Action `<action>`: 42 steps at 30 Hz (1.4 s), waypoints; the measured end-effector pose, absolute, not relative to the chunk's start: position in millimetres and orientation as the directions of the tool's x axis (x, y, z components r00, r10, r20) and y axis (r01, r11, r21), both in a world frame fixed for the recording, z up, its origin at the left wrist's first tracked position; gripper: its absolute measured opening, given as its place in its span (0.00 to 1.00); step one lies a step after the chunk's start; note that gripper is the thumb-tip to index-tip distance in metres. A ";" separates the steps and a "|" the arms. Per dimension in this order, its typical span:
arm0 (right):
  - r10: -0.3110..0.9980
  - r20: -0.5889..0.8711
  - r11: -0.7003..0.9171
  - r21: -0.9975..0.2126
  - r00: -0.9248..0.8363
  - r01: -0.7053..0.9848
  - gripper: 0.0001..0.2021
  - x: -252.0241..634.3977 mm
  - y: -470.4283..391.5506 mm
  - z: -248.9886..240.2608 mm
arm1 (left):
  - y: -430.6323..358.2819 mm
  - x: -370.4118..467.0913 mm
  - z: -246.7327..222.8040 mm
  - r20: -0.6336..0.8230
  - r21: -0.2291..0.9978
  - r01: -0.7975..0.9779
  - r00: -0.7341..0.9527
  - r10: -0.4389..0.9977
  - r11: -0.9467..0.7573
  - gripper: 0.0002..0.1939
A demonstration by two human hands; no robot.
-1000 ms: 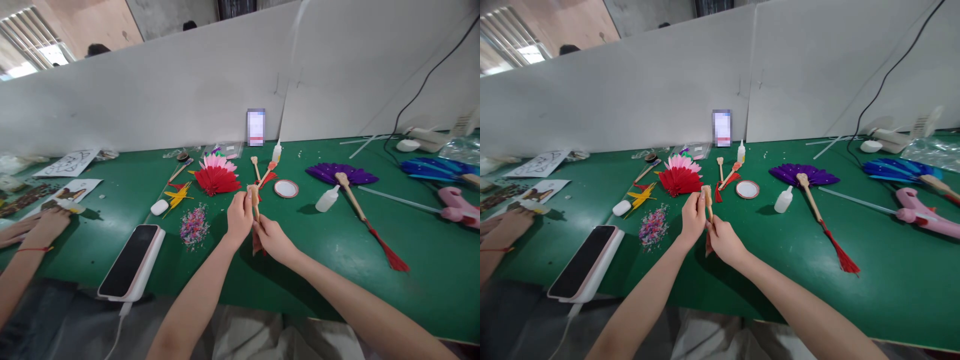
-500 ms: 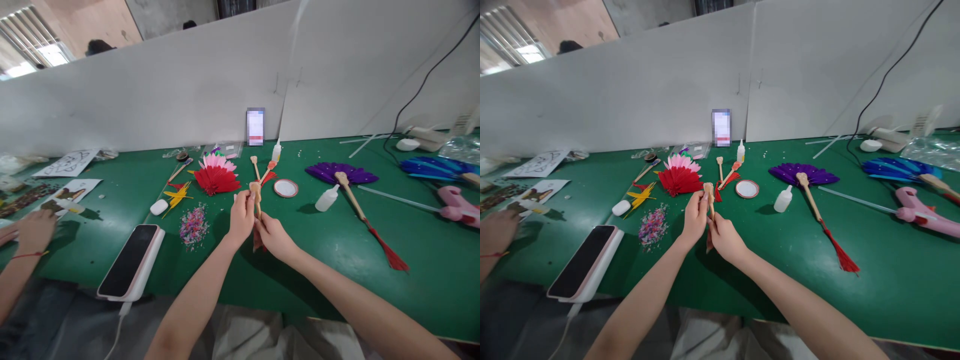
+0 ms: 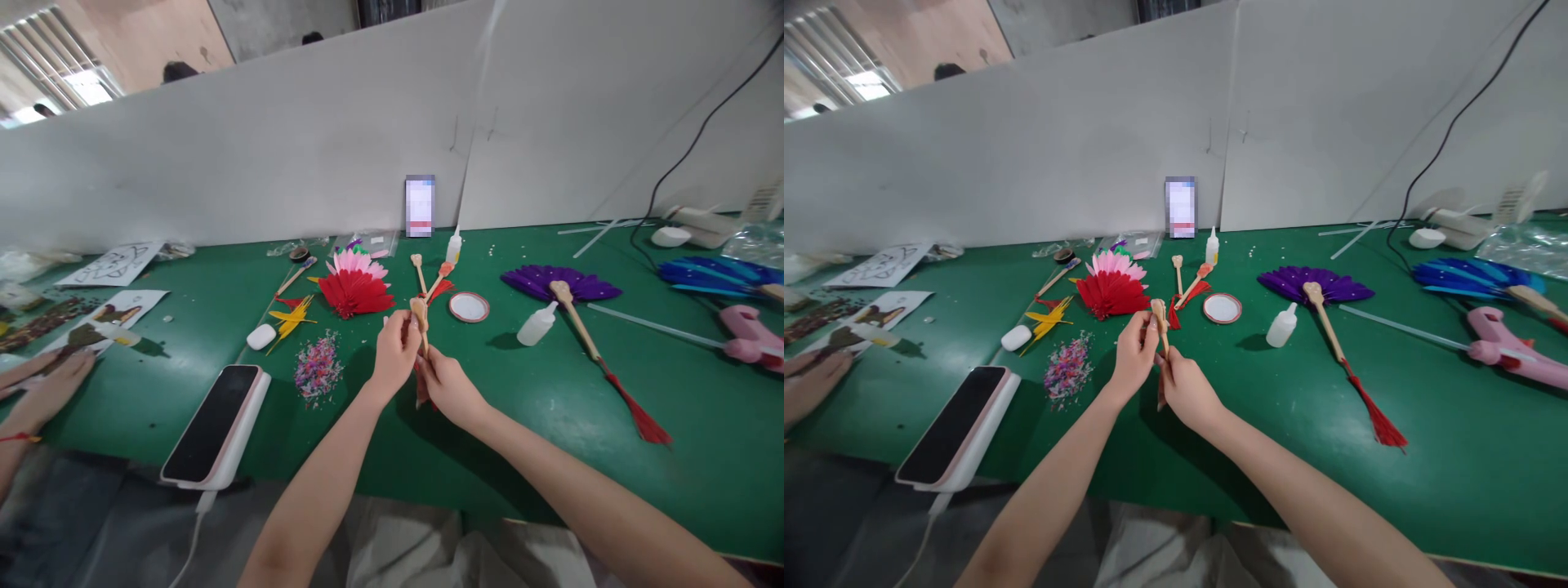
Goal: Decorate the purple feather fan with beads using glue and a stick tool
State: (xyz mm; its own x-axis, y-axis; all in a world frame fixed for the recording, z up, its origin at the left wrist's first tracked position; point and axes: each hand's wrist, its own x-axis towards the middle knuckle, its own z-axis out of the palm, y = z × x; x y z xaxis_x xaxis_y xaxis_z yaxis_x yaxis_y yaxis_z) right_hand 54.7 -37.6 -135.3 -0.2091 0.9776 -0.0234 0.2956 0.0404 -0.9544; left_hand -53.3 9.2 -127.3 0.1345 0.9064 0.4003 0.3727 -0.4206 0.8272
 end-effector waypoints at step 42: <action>0.944 -0.069 -0.057 -0.997 -0.321 0.046 0.14 53.4 -37.1 -135.7 | 6.3 -52.4 -120.2 0.371 0.879 0.329 -0.017 0.928 -0.345 0.18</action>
State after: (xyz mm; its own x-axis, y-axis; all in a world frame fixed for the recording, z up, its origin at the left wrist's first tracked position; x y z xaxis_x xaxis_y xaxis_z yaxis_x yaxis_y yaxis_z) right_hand 53.4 -37.1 -135.7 -0.3213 0.9445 -0.0685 0.0464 -0.0566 -0.9973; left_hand -52.4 6.3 -120.2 -0.0166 0.9285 0.3711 0.3286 -0.3454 0.8790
